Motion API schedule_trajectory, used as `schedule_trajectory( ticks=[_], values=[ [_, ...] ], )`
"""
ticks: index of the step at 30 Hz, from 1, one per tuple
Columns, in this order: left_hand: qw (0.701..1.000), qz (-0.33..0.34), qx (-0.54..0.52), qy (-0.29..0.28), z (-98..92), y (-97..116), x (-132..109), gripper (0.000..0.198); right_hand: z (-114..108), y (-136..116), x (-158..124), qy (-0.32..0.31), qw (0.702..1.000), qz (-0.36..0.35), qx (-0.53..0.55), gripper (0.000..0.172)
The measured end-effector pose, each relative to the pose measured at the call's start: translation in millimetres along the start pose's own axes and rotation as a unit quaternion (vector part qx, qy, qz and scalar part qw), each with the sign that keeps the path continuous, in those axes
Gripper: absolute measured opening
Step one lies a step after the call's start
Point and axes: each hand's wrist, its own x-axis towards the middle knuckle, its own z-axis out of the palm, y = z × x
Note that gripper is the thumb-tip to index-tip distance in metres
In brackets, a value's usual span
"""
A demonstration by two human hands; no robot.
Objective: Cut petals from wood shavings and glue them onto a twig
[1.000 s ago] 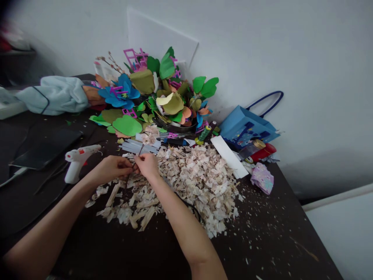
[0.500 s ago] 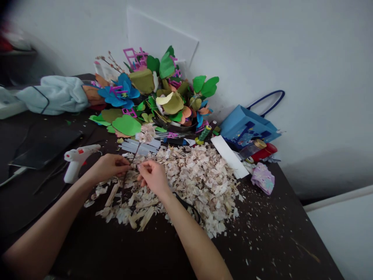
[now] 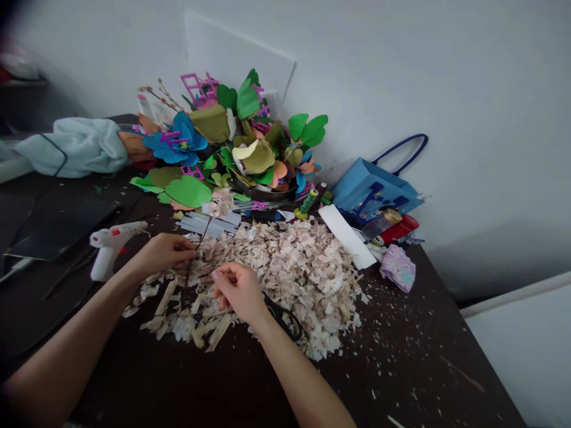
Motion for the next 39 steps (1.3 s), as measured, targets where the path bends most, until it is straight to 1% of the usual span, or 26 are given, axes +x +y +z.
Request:
schedule_trajectory(
  ticks=[7, 14, 23, 30, 39],
  values=[
    [1.000, 0.006, 0.004, 0.000, -0.4, 3.9, 4.1, 0.026, -2.5, 5.6, -1.5, 0.000, 1.000, -0.004, 0.004, 0.017],
    [1.000, 0.006, 0.006, -0.003, -1.1, 4.1, 5.2, 0.026, -5.1, 4.8, -2.2, 0.000, 1.000, -0.009, 0.003, 0.019],
    [1.000, 0.010, 0.019, 0.006, -1.1, 4.1, 3.3, 0.031, -6.2, 7.9, -1.9, 0.006, 1.000, -0.016, 0.006, 0.018],
    [0.999, 0.013, 0.031, 0.027, -4.9, 12.8, -2.8, 0.032, -7.5, 8.2, -3.0, 0.008, 1.000, -0.013, 0.003, 0.019],
    [0.997, 0.017, 0.053, 0.048, -6.0, 16.7, -6.7, 0.032, -8.4, 9.7, -1.4, 0.012, 1.000, -0.013, 0.000, 0.021]
  ],
)
